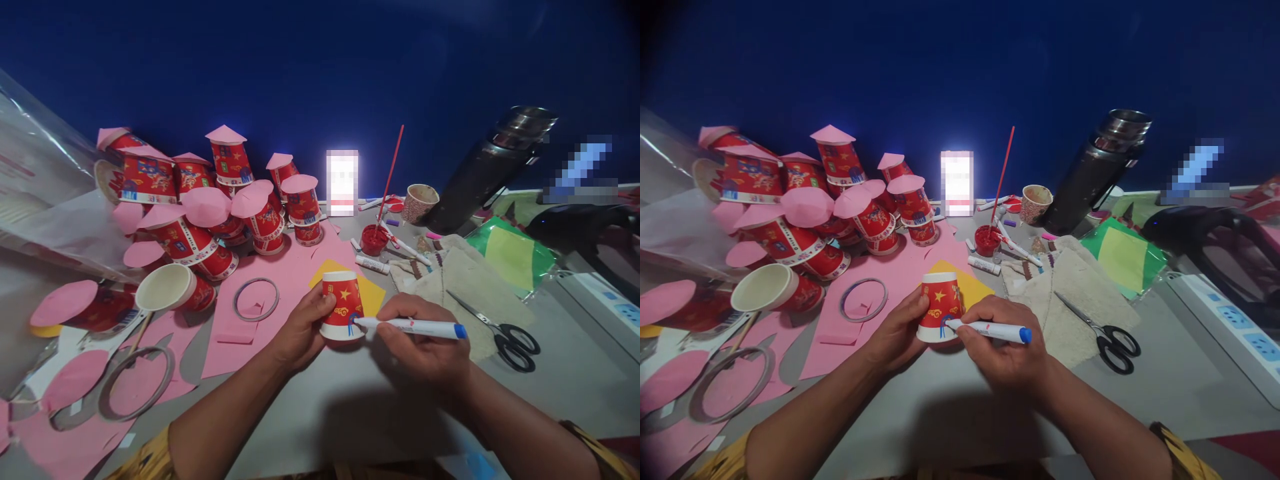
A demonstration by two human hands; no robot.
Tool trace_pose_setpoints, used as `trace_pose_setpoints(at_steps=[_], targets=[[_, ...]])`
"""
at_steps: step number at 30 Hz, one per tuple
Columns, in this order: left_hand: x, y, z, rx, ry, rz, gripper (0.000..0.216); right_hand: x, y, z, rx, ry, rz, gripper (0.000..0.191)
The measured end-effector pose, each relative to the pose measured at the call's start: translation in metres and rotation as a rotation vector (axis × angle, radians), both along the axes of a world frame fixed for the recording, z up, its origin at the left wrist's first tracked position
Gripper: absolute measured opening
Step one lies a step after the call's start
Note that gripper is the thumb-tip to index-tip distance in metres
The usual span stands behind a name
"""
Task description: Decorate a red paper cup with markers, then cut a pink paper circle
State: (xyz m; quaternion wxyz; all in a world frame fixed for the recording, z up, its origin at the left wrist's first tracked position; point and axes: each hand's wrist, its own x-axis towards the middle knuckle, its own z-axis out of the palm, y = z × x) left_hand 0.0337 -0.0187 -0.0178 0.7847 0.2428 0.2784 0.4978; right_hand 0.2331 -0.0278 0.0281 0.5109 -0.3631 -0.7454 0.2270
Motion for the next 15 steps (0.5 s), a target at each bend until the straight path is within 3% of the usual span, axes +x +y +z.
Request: trace_pose_setpoints(at_steps=[5,10,15], targets=[[-0.0011,0.0007,-0.0003,-0.011,0.001,0.001,0.051,0.0004,0.0002,-0.0005,-0.013,-0.011,0.057,0.013],[-0.0015,0.0003,0.0012,-0.008,-0.031,-0.010,0.050,0.0011,0.0003,-0.0005,0.041,0.028,-0.021,0.009],[-0.0026,0.0008,0.0019,-0.003,-0.034,-0.015,0.053,0.0016,0.0006,0.0016,-0.019,0.015,0.047,0.013]])
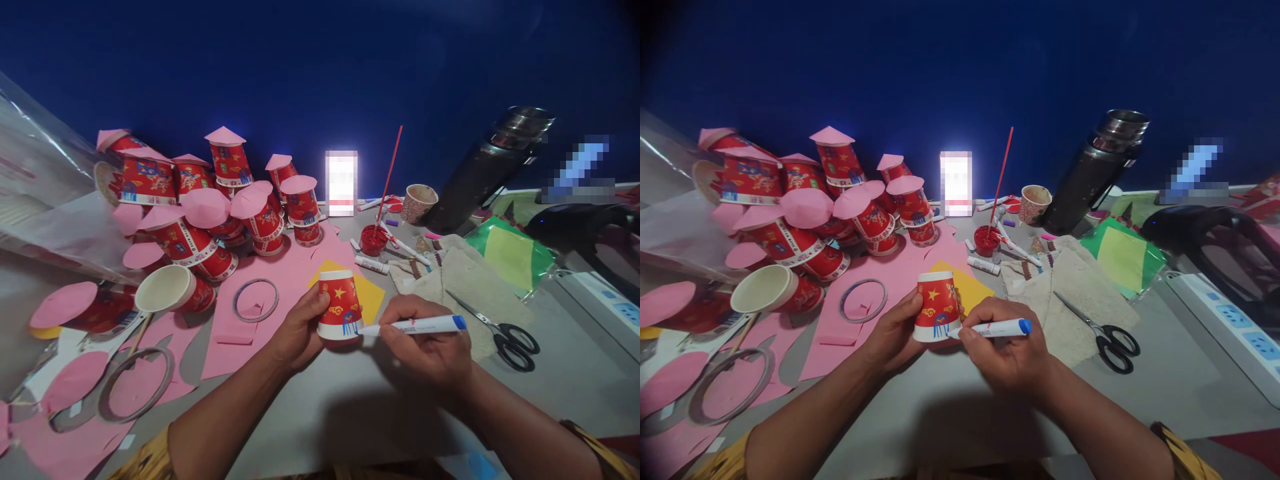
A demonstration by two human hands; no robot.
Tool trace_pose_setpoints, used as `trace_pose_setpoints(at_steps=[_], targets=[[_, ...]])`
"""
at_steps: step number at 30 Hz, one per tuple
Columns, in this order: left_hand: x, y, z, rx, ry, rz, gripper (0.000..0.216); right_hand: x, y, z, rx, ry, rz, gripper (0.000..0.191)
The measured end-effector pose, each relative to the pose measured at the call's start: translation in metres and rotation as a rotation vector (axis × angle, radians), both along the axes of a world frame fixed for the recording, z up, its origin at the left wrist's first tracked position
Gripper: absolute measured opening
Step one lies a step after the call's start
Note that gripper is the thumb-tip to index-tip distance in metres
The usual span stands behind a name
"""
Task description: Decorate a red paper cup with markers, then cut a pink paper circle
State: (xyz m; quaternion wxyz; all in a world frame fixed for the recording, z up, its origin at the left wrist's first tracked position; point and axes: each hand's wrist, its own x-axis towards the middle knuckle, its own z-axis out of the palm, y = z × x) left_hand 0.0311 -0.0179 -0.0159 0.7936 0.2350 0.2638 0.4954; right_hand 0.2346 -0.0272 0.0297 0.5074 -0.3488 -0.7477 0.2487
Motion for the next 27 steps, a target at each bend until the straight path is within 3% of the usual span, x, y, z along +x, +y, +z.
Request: trace_pose_setpoints(at_steps=[13,27], targets=[[0.0000,-0.0014,-0.0010,0.000,-0.012,-0.016,0.053,0.0004,0.0001,0.0001,-0.003,0.051,-0.045,0.010],[0.0008,-0.0018,-0.0019,0.026,0.051,-0.008,0.053,-0.0012,0.0003,0.0001,-0.039,0.026,0.020,0.013]])
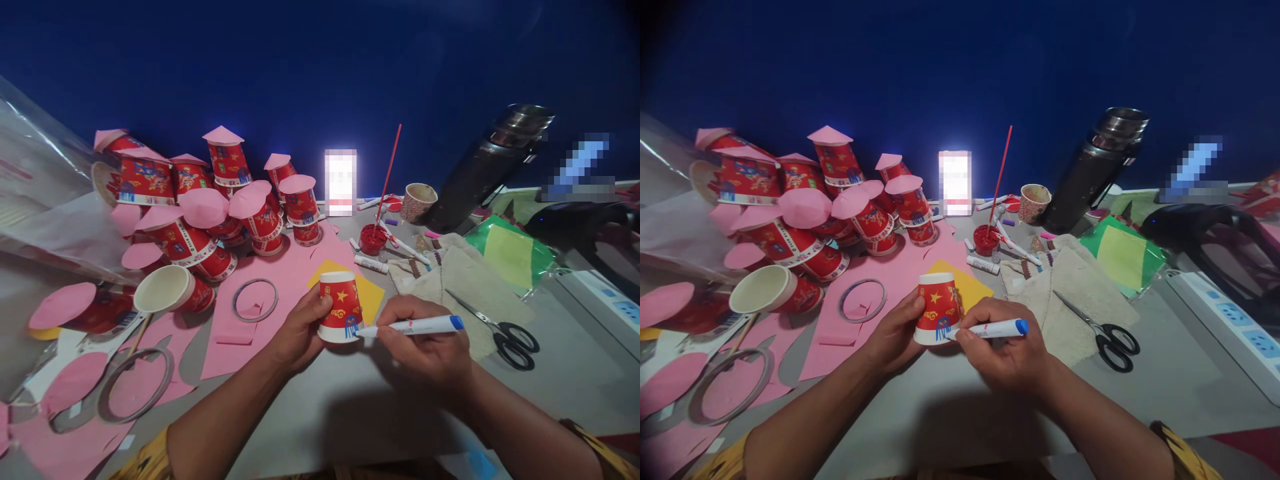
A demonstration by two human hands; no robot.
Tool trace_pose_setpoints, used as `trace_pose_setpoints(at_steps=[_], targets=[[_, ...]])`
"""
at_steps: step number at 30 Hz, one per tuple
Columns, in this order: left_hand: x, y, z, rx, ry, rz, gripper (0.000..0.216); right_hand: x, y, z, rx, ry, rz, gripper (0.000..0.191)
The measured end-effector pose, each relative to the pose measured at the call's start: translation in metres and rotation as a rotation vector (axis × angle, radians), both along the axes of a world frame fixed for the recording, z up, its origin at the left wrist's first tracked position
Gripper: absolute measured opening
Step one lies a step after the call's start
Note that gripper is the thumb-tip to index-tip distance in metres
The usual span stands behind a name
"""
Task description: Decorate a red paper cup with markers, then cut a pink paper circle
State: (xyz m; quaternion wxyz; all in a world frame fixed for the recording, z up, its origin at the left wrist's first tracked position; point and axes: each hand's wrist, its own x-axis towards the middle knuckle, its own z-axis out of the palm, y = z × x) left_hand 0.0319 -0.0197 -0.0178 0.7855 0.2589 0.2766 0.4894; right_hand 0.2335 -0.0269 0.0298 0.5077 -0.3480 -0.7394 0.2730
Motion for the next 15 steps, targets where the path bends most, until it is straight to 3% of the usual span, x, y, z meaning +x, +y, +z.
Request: trace_pose_setpoints(at_steps=[12,15], targets=[[0.0002,-0.0011,0.0003,0.018,0.007,-0.015,0.052,0.0009,-0.0001,0.0028,-0.005,0.008,-0.018,0.010],[0.0000,-0.0015,0.0005,0.011,0.026,-0.006,0.050,0.0005,0.0001,0.0026,-0.035,-0.041,0.034,0.013]])
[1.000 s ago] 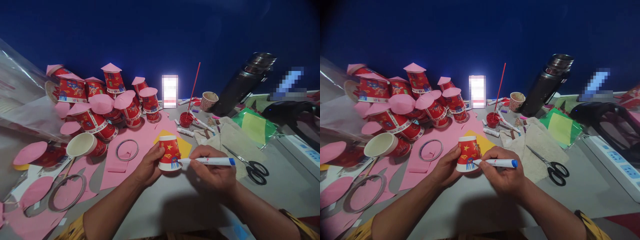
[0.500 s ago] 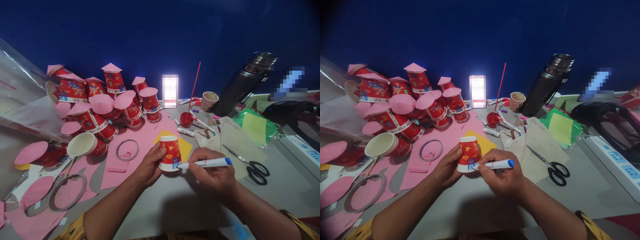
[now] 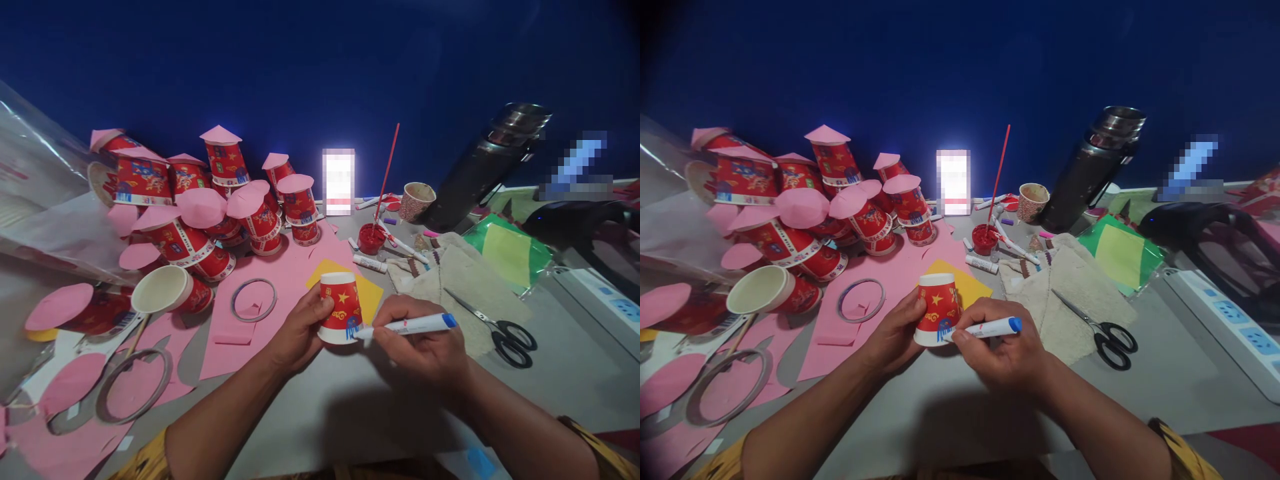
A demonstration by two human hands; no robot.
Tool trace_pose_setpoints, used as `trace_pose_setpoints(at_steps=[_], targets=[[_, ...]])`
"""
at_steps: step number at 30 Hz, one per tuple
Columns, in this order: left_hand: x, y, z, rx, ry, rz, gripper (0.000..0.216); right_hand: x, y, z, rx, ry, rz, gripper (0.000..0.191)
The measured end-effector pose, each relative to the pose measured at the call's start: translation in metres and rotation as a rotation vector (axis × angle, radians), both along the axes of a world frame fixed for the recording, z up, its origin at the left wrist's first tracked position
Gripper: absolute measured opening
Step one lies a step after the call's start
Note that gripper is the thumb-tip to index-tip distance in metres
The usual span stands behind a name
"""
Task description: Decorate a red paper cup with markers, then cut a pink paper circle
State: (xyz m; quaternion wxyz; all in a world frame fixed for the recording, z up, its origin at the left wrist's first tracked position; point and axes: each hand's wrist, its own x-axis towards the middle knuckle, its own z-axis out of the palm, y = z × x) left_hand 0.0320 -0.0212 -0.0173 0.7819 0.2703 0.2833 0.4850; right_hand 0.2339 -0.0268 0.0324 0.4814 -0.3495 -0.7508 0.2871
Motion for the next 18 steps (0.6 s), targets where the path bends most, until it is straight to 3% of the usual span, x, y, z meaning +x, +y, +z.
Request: trace_pose_setpoints(at_steps=[18], targets=[[-0.0006,-0.0006,0.0006,-0.006,0.010,0.009,0.049,0.0016,-0.0014,-0.0022,0.064,-0.014,0.011,0.011]])
